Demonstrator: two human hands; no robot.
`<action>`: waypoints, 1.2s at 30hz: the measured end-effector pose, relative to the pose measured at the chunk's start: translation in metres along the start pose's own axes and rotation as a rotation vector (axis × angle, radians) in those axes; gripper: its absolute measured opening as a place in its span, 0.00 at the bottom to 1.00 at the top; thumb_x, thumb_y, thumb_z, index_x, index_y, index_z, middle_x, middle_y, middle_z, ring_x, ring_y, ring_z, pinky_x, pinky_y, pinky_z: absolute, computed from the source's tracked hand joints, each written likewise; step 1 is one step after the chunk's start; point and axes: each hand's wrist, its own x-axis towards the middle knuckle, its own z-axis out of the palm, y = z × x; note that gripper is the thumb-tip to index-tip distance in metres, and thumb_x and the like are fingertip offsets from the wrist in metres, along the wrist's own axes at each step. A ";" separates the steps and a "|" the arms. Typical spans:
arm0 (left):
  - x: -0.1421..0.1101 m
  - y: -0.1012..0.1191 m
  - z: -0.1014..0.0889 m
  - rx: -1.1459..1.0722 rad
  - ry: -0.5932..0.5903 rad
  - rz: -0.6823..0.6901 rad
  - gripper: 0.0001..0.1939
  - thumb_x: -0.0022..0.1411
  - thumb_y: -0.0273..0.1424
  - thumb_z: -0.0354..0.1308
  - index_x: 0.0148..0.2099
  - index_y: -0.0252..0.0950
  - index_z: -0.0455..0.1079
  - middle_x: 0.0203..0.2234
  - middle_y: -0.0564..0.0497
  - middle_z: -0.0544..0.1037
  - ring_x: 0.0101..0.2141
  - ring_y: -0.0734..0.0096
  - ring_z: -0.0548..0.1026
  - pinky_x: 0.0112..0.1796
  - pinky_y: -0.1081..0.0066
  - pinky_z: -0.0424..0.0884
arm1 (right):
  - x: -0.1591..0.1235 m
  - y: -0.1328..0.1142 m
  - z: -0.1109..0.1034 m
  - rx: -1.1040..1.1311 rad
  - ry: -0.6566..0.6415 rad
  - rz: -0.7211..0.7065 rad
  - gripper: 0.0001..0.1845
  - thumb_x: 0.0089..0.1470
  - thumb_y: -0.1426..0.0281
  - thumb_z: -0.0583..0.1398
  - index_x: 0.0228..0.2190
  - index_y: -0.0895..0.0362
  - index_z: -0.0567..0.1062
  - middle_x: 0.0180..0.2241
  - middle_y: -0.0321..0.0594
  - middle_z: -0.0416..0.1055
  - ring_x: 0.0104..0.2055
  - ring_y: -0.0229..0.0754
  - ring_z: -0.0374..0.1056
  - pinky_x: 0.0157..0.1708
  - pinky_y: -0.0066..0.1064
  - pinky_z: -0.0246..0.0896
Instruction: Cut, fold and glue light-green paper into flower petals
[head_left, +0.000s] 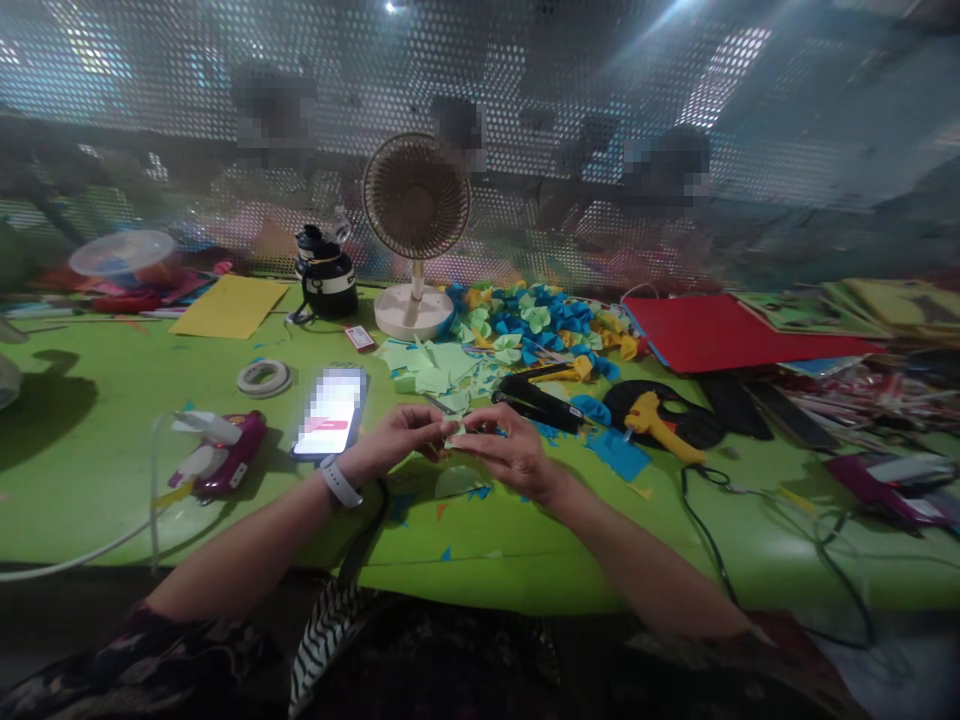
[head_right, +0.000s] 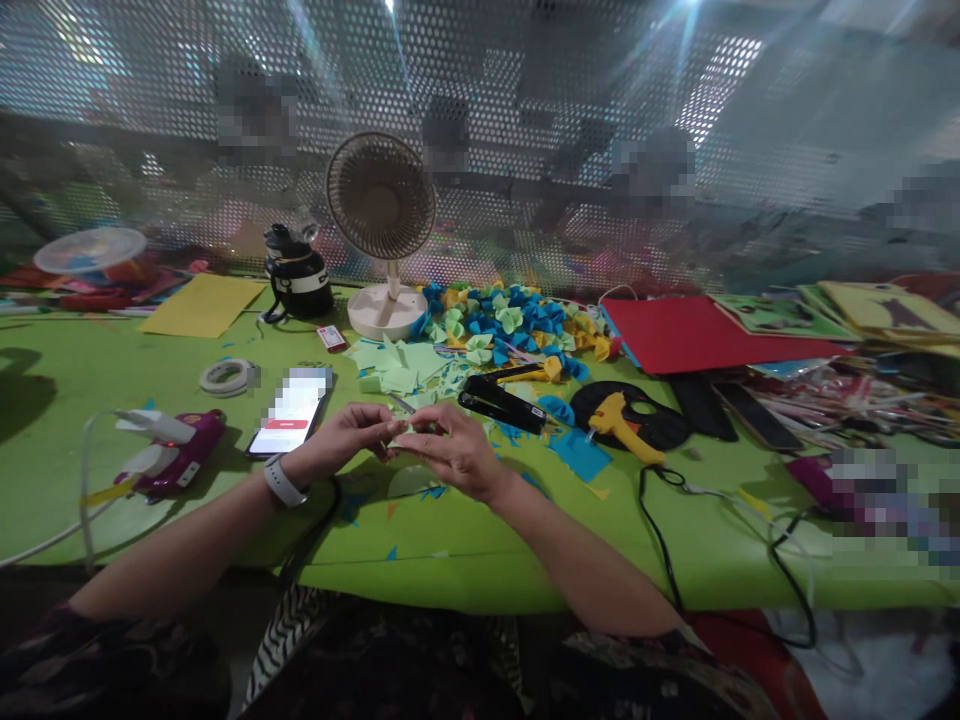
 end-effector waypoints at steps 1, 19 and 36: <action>0.000 0.000 0.001 0.026 0.009 0.016 0.21 0.49 0.46 0.66 0.30 0.32 0.71 0.20 0.54 0.74 0.22 0.78 0.73 0.28 0.76 0.72 | -0.001 0.000 0.001 0.002 0.001 0.009 0.12 0.58 0.72 0.59 0.43 0.49 0.78 0.42 0.42 0.69 0.42 0.41 0.66 0.38 0.33 0.67; -0.002 -0.004 0.008 0.026 0.026 0.109 0.22 0.52 0.47 0.64 0.37 0.31 0.73 0.28 0.48 0.79 0.28 0.71 0.78 0.35 0.69 0.77 | 0.007 -0.005 0.012 0.191 0.172 0.362 0.08 0.57 0.64 0.61 0.30 0.55 0.74 0.36 0.43 0.70 0.36 0.40 0.67 0.32 0.31 0.66; -0.001 -0.004 0.008 0.034 -0.048 0.094 0.22 0.55 0.47 0.62 0.40 0.31 0.72 0.31 0.47 0.79 0.33 0.69 0.78 0.39 0.66 0.76 | 0.009 -0.001 0.013 0.287 0.076 0.527 0.12 0.56 0.62 0.59 0.27 0.57 0.71 0.29 0.39 0.71 0.29 0.37 0.67 0.28 0.28 0.65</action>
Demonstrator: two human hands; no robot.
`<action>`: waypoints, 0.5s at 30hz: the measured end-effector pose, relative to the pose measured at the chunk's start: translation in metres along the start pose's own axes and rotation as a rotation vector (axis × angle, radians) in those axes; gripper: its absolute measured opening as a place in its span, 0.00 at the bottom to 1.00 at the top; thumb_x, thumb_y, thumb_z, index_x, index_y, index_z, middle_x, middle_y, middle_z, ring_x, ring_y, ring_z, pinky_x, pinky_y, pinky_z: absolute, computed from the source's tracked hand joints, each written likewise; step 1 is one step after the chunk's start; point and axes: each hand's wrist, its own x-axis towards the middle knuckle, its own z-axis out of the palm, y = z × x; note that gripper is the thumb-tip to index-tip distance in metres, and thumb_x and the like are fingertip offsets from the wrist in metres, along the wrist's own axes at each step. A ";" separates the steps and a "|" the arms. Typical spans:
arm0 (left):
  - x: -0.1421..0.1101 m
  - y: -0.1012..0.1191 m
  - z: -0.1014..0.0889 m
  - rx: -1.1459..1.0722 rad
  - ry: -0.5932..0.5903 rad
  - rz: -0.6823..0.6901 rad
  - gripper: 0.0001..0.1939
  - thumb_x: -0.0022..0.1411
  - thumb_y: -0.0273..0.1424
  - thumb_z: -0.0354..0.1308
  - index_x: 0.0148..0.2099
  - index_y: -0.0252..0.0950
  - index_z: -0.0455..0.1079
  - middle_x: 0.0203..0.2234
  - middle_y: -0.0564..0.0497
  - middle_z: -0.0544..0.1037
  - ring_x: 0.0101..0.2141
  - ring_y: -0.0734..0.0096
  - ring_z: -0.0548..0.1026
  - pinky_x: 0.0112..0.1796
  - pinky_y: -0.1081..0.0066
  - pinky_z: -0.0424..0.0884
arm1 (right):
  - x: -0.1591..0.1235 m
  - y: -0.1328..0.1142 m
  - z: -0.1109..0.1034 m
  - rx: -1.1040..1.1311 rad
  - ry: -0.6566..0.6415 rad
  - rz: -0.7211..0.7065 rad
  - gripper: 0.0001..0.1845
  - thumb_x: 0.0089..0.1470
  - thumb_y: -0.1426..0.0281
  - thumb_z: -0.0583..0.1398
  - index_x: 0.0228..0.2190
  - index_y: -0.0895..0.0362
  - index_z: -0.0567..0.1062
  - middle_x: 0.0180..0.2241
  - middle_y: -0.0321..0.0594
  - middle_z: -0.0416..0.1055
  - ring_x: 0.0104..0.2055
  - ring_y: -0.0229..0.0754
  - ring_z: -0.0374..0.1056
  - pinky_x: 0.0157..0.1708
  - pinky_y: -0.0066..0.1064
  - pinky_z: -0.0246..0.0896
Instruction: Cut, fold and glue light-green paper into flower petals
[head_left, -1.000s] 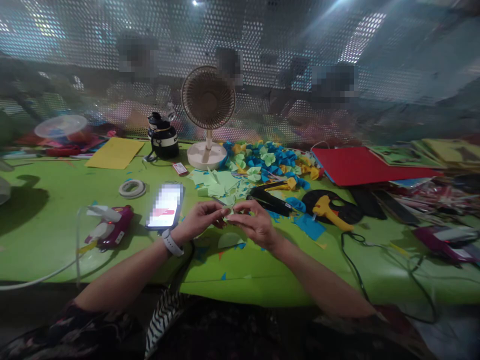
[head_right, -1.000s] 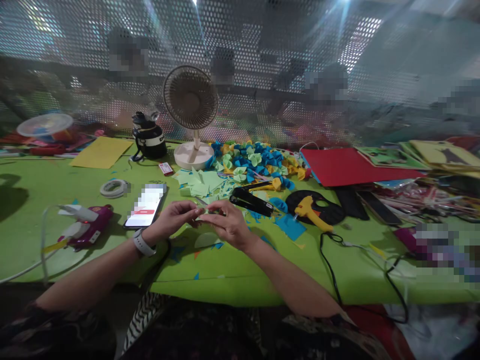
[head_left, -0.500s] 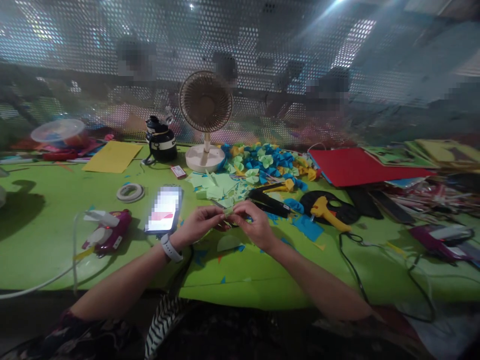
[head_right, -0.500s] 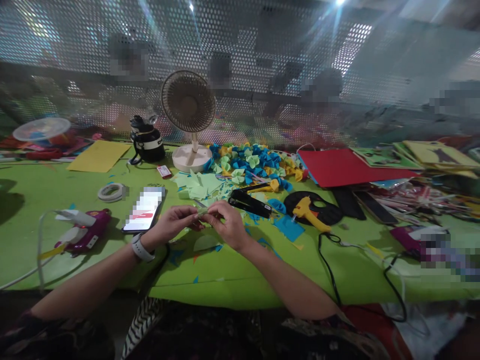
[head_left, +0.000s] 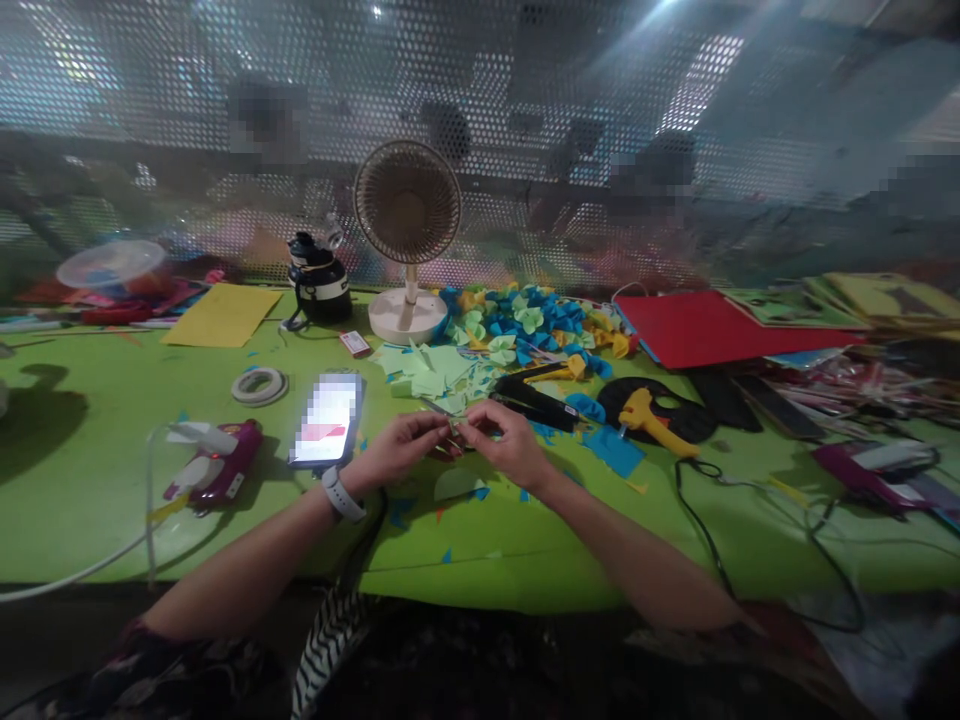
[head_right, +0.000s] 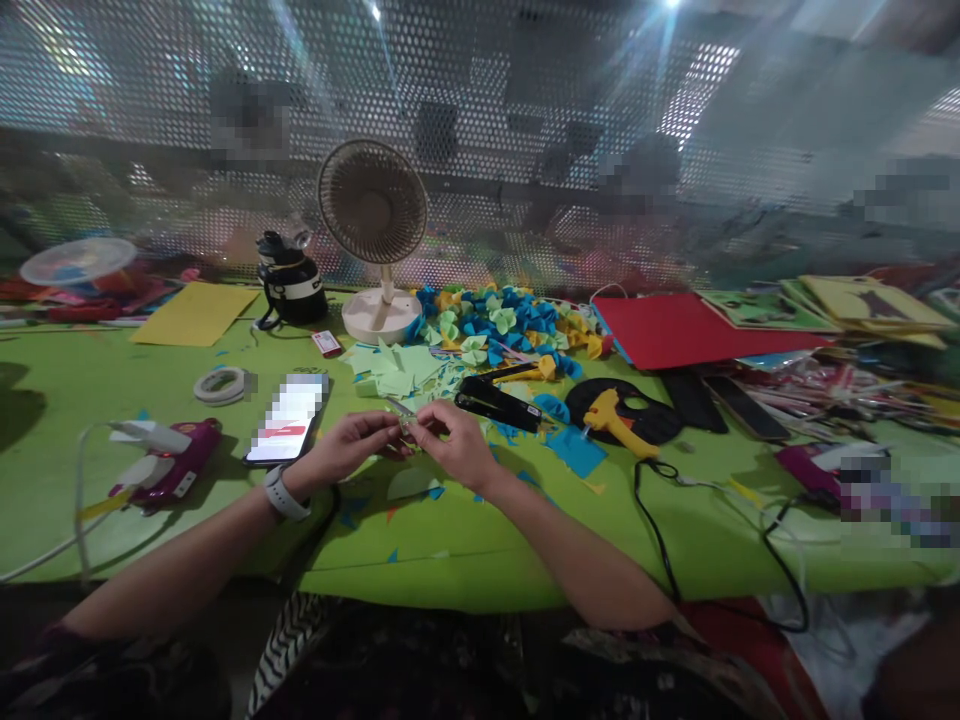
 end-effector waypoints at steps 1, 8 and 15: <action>0.000 0.000 0.000 -0.005 -0.004 0.000 0.22 0.55 0.47 0.62 0.40 0.31 0.72 0.31 0.47 0.79 0.33 0.69 0.78 0.39 0.66 0.76 | 0.000 0.000 0.000 0.002 -0.005 0.000 0.12 0.56 0.62 0.59 0.27 0.57 0.71 0.29 0.39 0.71 0.29 0.36 0.67 0.28 0.28 0.64; 0.000 -0.003 -0.002 -0.001 -0.028 0.001 0.20 0.57 0.44 0.60 0.40 0.31 0.72 0.32 0.47 0.79 0.34 0.69 0.78 0.41 0.66 0.76 | 0.001 0.000 -0.003 0.008 -0.017 -0.003 0.11 0.56 0.63 0.59 0.27 0.57 0.70 0.27 0.36 0.69 0.27 0.35 0.64 0.27 0.27 0.62; -0.001 -0.001 -0.001 0.005 -0.042 0.000 0.20 0.58 0.44 0.60 0.41 0.31 0.72 0.34 0.46 0.79 0.36 0.68 0.78 0.42 0.65 0.76 | 0.001 -0.001 -0.004 0.006 -0.042 0.017 0.10 0.56 0.64 0.59 0.27 0.57 0.70 0.27 0.36 0.68 0.27 0.35 0.64 0.28 0.27 0.61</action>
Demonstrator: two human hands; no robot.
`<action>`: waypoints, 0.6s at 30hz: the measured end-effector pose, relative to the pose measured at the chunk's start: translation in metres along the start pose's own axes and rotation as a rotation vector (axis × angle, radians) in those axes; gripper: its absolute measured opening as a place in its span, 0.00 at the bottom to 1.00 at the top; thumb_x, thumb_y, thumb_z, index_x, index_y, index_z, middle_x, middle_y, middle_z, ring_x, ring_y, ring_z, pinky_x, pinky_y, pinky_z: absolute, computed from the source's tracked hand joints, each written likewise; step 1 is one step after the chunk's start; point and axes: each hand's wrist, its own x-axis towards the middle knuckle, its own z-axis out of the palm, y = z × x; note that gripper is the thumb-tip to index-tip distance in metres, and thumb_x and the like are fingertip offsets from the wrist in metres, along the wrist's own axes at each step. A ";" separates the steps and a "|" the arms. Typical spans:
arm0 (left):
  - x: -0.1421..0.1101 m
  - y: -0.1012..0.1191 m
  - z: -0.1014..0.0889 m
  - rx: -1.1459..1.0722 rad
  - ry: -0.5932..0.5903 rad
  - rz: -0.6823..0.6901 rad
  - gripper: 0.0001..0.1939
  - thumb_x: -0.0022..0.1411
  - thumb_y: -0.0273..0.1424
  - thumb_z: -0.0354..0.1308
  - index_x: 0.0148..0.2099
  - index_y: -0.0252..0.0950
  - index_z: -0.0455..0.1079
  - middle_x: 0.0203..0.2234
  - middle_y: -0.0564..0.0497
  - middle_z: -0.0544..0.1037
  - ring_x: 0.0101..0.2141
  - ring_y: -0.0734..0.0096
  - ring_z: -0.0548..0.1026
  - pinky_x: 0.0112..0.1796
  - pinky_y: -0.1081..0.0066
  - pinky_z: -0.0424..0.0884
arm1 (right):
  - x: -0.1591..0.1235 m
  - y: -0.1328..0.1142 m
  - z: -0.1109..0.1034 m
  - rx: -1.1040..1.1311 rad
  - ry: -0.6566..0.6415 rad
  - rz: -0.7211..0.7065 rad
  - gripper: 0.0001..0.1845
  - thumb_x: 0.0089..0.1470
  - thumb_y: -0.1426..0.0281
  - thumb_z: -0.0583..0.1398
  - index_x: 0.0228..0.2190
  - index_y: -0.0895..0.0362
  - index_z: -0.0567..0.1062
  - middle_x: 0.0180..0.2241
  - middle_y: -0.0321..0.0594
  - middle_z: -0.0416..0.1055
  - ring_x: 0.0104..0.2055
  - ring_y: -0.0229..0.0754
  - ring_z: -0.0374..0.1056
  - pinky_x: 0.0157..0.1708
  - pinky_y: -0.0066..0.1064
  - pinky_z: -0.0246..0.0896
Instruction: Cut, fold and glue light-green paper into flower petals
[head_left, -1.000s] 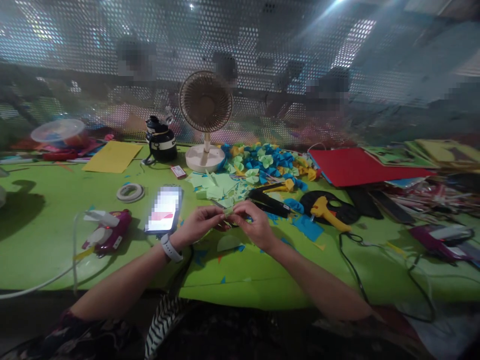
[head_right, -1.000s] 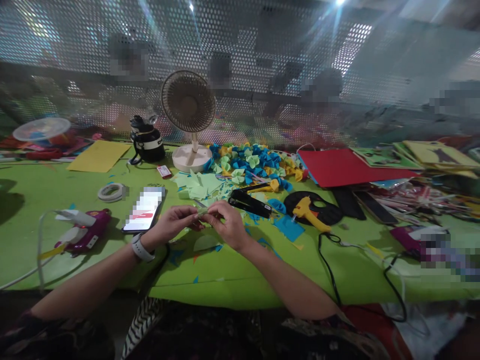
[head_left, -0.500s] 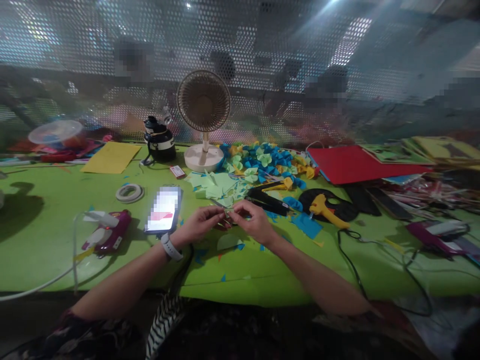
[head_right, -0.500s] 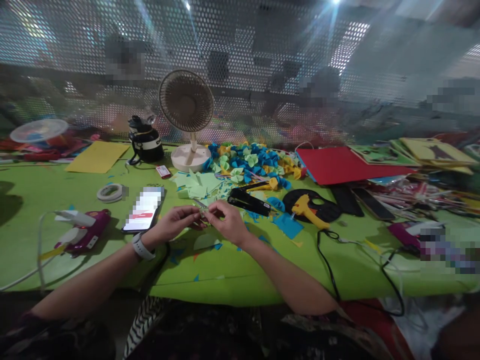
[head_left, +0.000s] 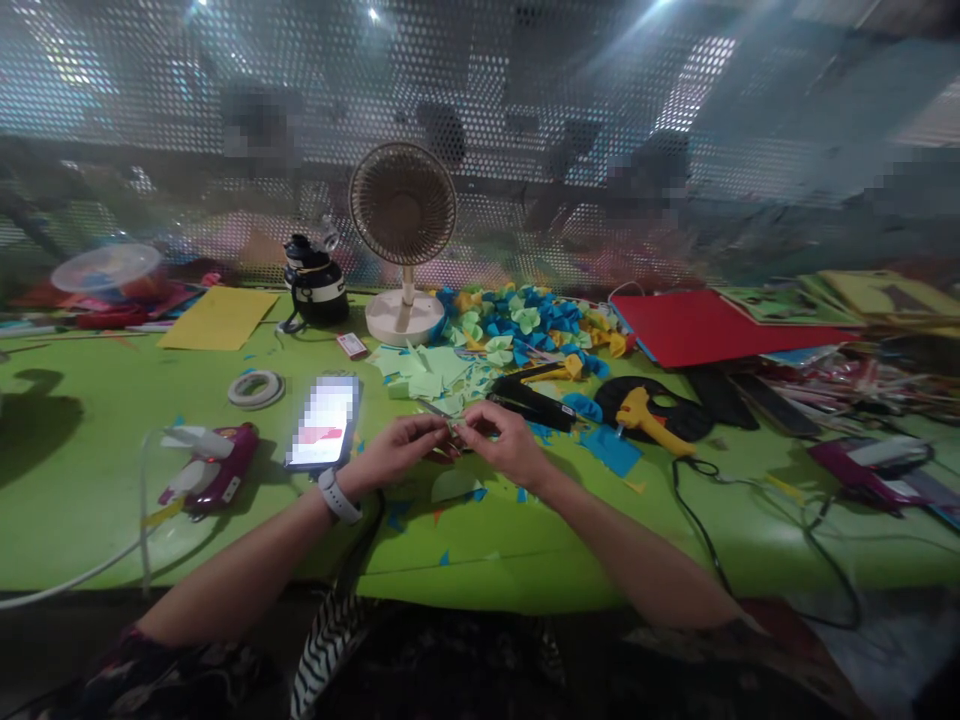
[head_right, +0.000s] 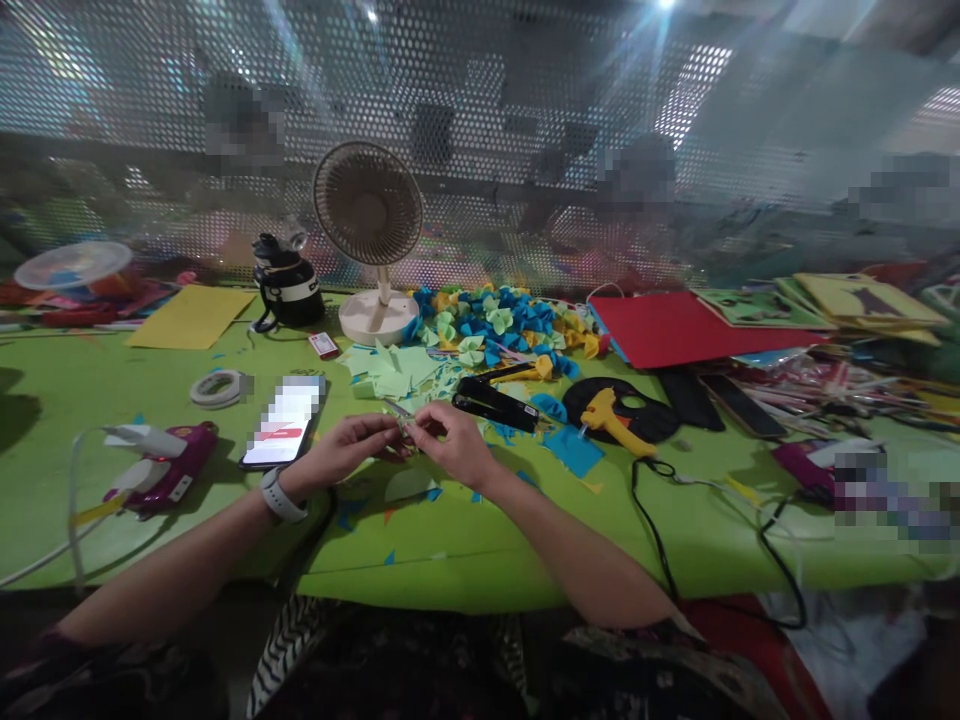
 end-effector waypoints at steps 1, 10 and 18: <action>0.000 0.000 0.000 0.002 0.000 0.000 0.19 0.58 0.44 0.60 0.41 0.31 0.72 0.34 0.46 0.79 0.36 0.68 0.78 0.43 0.65 0.75 | 0.000 0.001 0.000 -0.003 0.000 0.004 0.10 0.56 0.64 0.59 0.27 0.57 0.70 0.27 0.36 0.68 0.27 0.35 0.64 0.28 0.27 0.61; -0.003 0.001 -0.002 0.008 -0.007 -0.014 0.18 0.61 0.41 0.58 0.43 0.31 0.73 0.36 0.44 0.79 0.38 0.65 0.78 0.43 0.64 0.75 | -0.001 0.002 0.001 -0.033 -0.020 0.024 0.11 0.56 0.63 0.59 0.27 0.57 0.70 0.26 0.36 0.68 0.27 0.35 0.64 0.28 0.27 0.61; -0.002 0.002 0.000 0.020 0.005 -0.013 0.20 0.59 0.44 0.58 0.40 0.30 0.73 0.34 0.44 0.80 0.35 0.66 0.79 0.41 0.65 0.76 | -0.001 0.004 0.001 -0.019 -0.042 0.059 0.11 0.56 0.62 0.59 0.27 0.56 0.70 0.27 0.37 0.68 0.29 0.37 0.65 0.30 0.28 0.62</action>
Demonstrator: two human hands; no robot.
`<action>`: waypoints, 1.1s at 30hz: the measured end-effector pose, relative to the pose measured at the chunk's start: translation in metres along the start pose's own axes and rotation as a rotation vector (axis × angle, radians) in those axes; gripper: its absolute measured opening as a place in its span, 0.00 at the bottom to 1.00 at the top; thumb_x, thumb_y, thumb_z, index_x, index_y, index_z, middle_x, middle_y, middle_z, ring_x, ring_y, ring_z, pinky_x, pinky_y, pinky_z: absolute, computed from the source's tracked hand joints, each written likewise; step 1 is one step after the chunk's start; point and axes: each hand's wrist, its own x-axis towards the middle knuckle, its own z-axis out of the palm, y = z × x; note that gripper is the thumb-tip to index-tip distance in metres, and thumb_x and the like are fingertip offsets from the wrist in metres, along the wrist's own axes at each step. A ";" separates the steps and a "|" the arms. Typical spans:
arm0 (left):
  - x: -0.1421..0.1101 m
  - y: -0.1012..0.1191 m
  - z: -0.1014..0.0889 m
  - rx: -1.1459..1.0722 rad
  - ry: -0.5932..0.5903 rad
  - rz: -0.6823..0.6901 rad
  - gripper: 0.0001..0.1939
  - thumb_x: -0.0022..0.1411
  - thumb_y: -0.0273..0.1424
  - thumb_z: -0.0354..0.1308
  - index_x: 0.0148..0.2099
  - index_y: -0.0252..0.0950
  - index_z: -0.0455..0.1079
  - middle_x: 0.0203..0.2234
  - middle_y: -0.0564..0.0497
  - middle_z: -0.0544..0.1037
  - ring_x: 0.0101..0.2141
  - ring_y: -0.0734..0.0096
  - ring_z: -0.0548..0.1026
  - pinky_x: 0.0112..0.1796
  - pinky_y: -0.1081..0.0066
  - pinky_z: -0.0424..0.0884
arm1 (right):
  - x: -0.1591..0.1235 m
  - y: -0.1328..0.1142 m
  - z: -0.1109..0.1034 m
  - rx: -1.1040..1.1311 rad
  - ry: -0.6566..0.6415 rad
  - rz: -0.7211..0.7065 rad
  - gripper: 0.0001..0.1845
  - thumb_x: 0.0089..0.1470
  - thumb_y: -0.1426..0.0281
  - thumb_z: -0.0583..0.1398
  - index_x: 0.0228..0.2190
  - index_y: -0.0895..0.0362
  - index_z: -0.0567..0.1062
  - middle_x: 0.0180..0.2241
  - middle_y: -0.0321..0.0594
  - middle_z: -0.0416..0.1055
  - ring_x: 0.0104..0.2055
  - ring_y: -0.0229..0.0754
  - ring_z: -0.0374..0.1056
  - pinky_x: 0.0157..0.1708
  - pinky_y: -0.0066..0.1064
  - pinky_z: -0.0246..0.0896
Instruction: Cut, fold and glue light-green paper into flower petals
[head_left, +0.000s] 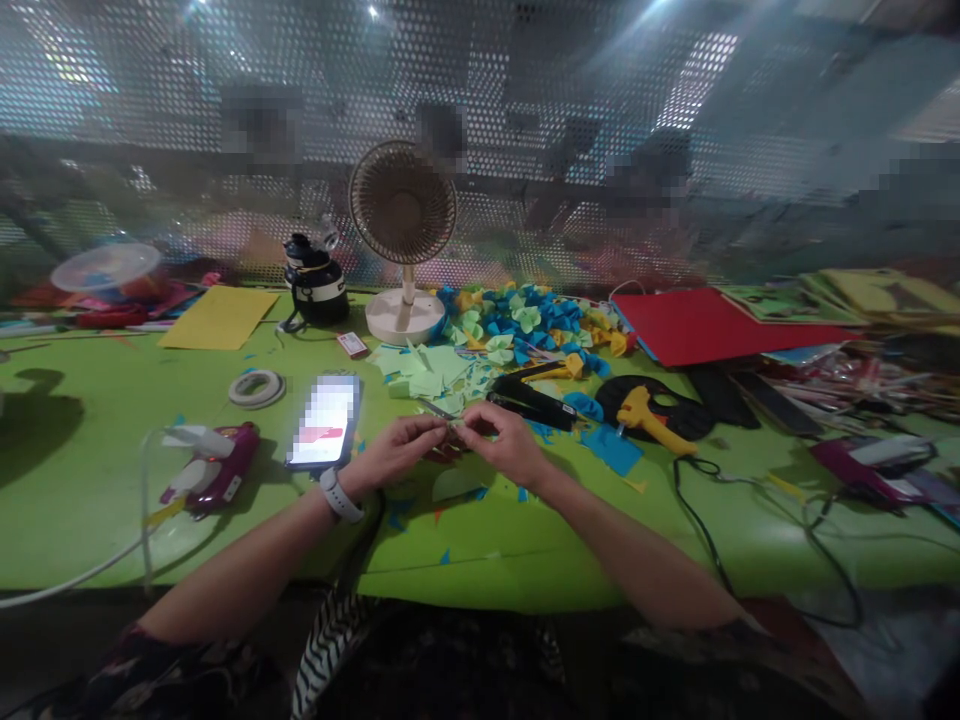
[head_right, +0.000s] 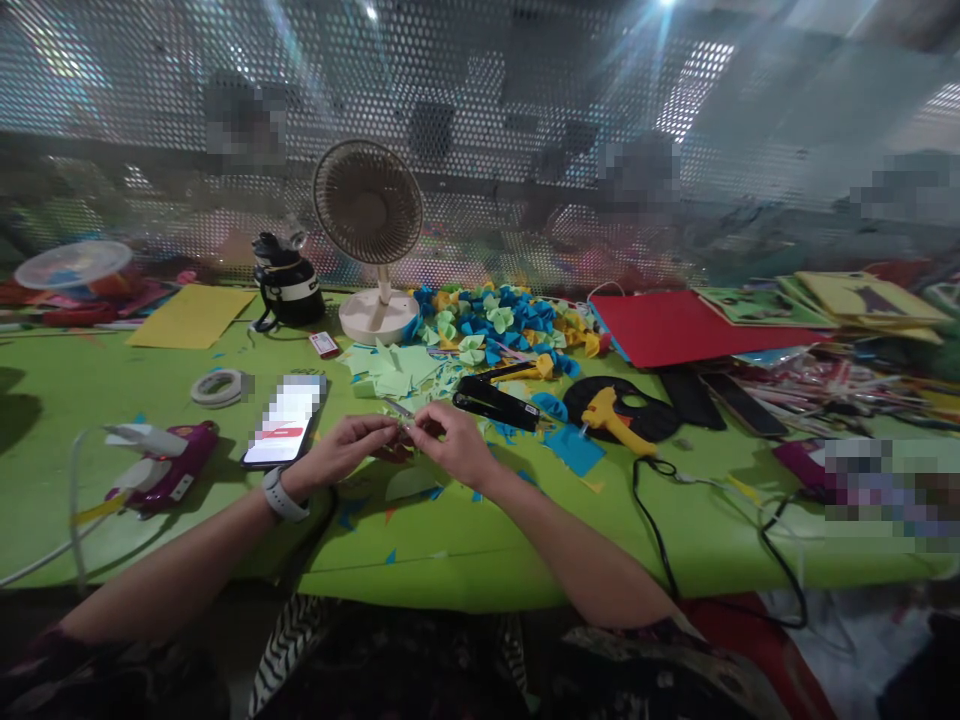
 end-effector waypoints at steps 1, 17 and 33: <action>0.000 0.000 0.000 0.004 -0.004 0.002 0.20 0.60 0.44 0.58 0.40 0.30 0.73 0.34 0.44 0.80 0.35 0.65 0.79 0.41 0.65 0.76 | 0.000 0.000 0.000 -0.001 0.002 0.002 0.11 0.56 0.62 0.59 0.27 0.56 0.70 0.27 0.36 0.68 0.29 0.37 0.64 0.30 0.28 0.62; 0.002 -0.006 0.000 0.027 0.001 0.028 0.19 0.61 0.44 0.56 0.40 0.31 0.72 0.34 0.44 0.80 0.34 0.67 0.79 0.40 0.66 0.77 | 0.000 -0.002 0.000 0.016 0.004 0.034 0.11 0.55 0.62 0.59 0.27 0.56 0.69 0.25 0.35 0.67 0.27 0.36 0.62 0.29 0.28 0.60; -0.001 0.003 0.003 -0.133 -0.015 -0.105 0.19 0.56 0.45 0.62 0.35 0.31 0.71 0.27 0.48 0.78 0.31 0.68 0.78 0.38 0.65 0.77 | 0.000 -0.008 -0.004 -0.056 -0.123 0.087 0.18 0.58 0.59 0.53 0.21 0.56 0.63 0.17 0.30 0.56 0.21 0.34 0.52 0.23 0.27 0.46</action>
